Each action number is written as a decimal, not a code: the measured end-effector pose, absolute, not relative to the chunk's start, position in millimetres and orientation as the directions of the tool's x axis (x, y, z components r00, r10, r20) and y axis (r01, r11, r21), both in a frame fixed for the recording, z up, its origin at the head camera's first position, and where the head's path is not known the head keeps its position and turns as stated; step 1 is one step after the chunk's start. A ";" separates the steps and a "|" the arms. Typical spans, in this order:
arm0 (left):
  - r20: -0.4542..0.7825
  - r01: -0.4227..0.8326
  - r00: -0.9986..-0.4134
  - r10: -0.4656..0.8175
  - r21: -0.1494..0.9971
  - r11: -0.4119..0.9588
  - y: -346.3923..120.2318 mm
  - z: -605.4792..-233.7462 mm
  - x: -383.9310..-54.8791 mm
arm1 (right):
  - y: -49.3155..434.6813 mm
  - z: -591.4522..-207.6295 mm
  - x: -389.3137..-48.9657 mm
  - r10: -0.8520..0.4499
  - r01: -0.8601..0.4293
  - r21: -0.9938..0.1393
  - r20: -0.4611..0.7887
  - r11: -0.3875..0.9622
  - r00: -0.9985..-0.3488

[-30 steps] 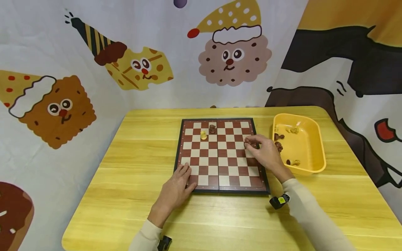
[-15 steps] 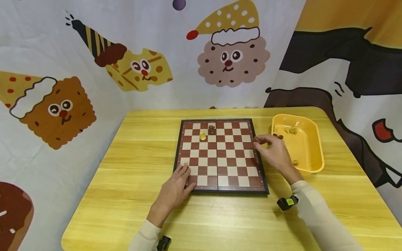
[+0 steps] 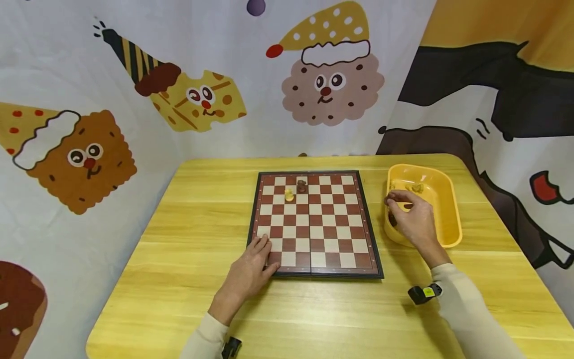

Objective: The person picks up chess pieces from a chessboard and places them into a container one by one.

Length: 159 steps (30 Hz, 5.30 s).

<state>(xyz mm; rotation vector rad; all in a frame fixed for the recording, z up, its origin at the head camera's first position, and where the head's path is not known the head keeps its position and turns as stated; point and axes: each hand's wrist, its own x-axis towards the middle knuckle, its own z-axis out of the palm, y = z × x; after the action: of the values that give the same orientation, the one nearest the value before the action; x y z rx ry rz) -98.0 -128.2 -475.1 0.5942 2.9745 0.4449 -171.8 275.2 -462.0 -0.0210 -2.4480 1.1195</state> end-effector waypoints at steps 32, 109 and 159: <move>-0.002 0.370 -0.921 0.388 0.299 0.880 -128.8 -476.1 -97.6 | 291.0 -454.7 -167.6 0.289 -0.161 -0.800 0.385 0.579 -0.876; 0.008 0.361 -0.924 0.383 0.355 0.862 -136.2 -475.3 -102.8 | 122.0 -484.5 -299.0 -0.267 -0.182 -0.881 0.067 0.436 -0.961; -0.011 0.339 -0.931 0.365 0.346 0.875 -130.8 -474.7 -100.1 | 140.4 -473.3 -272.6 -0.138 -0.223 -0.845 0.178 0.486 -0.974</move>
<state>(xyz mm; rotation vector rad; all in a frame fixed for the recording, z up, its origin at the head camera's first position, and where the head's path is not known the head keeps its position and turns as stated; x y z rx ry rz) -100.1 -130.8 -474.7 0.5579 2.9677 0.5263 -272.6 140.4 -473.3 0.3205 -2.6328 1.5160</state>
